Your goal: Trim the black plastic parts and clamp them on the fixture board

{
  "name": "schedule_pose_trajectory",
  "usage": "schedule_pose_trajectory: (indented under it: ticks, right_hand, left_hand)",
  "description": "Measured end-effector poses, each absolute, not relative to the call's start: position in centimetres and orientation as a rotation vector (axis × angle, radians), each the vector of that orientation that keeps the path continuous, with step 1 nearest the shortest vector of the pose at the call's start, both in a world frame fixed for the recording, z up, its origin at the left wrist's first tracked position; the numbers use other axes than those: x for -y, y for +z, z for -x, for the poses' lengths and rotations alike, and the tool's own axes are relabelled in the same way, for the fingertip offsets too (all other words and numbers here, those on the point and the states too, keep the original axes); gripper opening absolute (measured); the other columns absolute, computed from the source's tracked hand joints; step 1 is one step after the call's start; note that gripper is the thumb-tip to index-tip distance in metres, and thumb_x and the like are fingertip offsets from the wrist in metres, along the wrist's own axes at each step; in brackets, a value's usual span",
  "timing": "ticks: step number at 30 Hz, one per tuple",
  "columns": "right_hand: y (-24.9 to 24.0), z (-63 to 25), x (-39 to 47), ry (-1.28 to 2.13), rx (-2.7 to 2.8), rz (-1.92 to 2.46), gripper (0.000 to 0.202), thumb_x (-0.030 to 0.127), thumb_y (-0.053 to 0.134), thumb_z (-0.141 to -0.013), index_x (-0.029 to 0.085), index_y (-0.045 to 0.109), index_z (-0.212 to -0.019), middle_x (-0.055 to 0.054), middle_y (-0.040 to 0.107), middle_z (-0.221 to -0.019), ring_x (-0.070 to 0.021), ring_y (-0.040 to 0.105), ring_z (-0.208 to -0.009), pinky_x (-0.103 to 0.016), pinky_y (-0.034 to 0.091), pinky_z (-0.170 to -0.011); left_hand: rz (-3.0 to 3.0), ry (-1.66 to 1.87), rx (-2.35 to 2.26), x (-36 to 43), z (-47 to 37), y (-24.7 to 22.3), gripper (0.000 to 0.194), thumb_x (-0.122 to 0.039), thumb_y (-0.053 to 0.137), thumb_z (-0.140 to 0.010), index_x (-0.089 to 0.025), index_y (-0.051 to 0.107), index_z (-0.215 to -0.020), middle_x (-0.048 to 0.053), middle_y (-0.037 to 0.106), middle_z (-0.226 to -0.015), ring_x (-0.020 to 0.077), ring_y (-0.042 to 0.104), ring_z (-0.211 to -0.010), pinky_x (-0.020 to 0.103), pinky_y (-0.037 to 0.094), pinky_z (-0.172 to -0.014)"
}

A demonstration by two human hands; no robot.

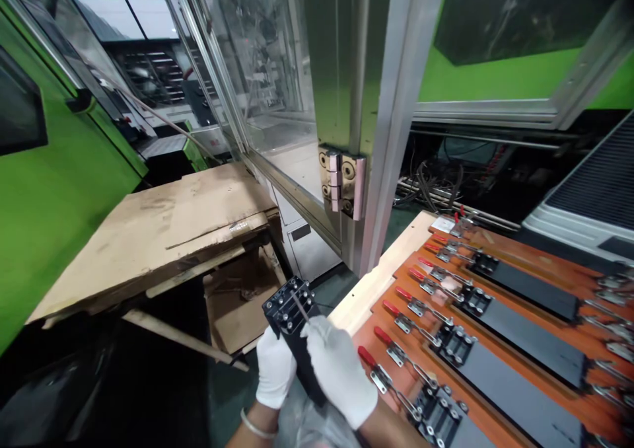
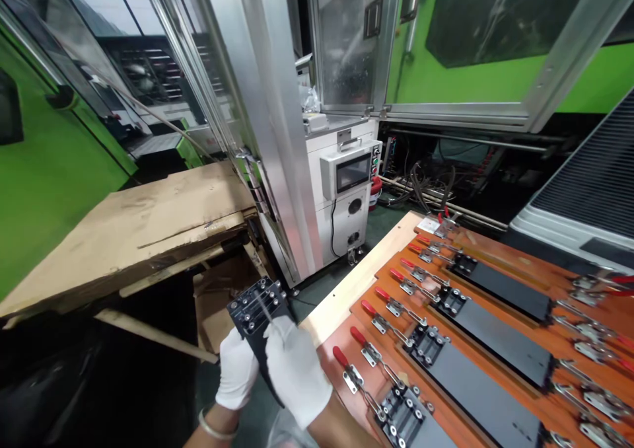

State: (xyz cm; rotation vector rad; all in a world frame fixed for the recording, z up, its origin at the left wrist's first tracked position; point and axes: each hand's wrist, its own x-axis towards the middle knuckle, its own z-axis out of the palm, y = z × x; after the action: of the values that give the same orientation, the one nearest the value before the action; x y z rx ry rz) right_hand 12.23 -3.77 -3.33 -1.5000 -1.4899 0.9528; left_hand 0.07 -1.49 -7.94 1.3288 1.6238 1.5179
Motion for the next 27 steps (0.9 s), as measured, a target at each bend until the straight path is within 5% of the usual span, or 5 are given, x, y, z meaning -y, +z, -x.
schedule_pose_trajectory:
  ticks: [27]
  right_hand:
    - [-3.9, -13.4, 3.4, 0.89, 1.329, 1.584, 0.032, 0.028, 0.032, -0.092, 0.022, 0.063, -0.09, -0.003, 0.066, -0.074, -0.0182, 0.061, -0.07, -0.027, 0.044, -0.065]
  left_hand:
    - [-1.258, 1.475, -1.512, 1.4, -0.8, -7.3, 0.019, -0.033, 0.07, -0.065, -0.014, 0.07, -0.061, 0.006, 0.07, -0.06, 0.0211, 0.062, -0.061, 0.033, 0.053, -0.066]
